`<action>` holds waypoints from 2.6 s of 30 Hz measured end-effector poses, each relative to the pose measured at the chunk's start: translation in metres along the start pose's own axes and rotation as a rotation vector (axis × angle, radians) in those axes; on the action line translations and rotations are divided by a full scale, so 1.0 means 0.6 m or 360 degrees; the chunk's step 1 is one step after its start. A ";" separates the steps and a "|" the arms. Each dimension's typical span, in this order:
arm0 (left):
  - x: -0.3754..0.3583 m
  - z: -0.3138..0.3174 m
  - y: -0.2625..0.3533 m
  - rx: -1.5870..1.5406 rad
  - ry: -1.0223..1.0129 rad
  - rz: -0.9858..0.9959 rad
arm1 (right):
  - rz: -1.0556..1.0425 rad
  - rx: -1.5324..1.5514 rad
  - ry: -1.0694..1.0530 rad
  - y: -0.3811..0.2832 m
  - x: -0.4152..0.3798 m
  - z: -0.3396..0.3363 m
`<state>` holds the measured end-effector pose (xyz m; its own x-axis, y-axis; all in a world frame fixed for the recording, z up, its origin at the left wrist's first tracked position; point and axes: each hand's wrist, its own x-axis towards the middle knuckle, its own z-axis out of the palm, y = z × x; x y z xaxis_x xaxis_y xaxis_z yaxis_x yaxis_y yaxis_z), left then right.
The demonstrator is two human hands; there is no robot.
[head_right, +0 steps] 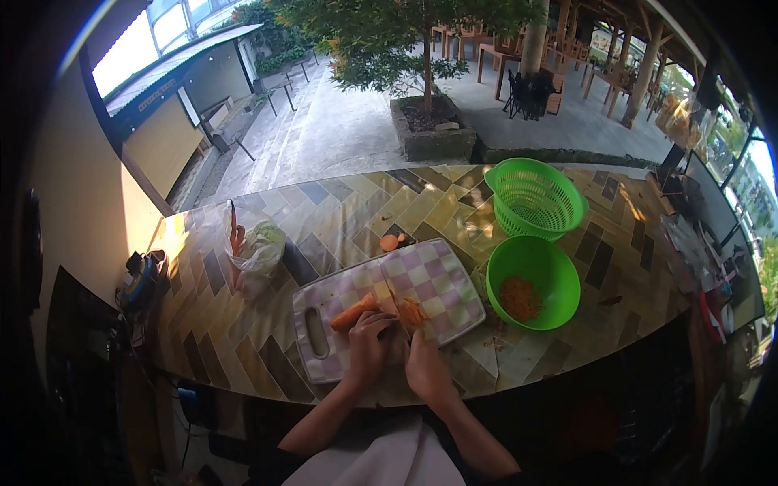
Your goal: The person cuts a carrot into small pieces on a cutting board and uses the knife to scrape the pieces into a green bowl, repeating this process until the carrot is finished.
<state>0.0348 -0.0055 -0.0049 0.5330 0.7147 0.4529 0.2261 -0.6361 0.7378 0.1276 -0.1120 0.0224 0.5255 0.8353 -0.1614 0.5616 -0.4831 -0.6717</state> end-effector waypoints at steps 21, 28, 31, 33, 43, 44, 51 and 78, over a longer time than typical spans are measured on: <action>0.000 -0.004 -0.002 -0.0039 -0.0004 -0.0017 | 0.0001 -0.0178 -0.0180 -0.004 0.009 -0.001; -0.002 -0.008 0.001 0.0009 -0.0058 -0.0005 | -0.0078 -0.0360 0.0030 -0.012 -0.011 -0.008; -0.001 -0.005 0.004 0.0073 -0.0080 0.0021 | -0.0116 -0.0428 0.0058 -0.009 -0.030 -0.034; 0.002 -0.015 0.007 0.0096 -0.0153 0.0065 | -0.0139 -0.0381 0.0136 0.006 -0.034 -0.040; 0.077 -0.103 0.061 -0.0169 -0.0399 0.0189 | -0.0273 -0.0147 0.0437 0.046 -0.050 -0.094; 0.095 -0.099 0.063 -0.0194 -0.0490 0.0327 | -0.0257 -0.0143 0.0417 0.042 -0.053 -0.099; 0.156 -0.045 0.063 -0.0303 -0.1314 0.0386 | -0.0347 -0.0269 0.0424 0.044 -0.069 -0.110; 0.191 -0.044 0.066 -0.0170 -0.1232 0.0301 | -0.0263 -0.0058 0.0286 0.055 -0.084 -0.123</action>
<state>0.0832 0.0587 0.0893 0.9774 0.1681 0.1280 0.0171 -0.6668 0.7450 0.1668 -0.1893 0.0617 0.5279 0.8454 0.0816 0.6703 -0.3557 -0.6513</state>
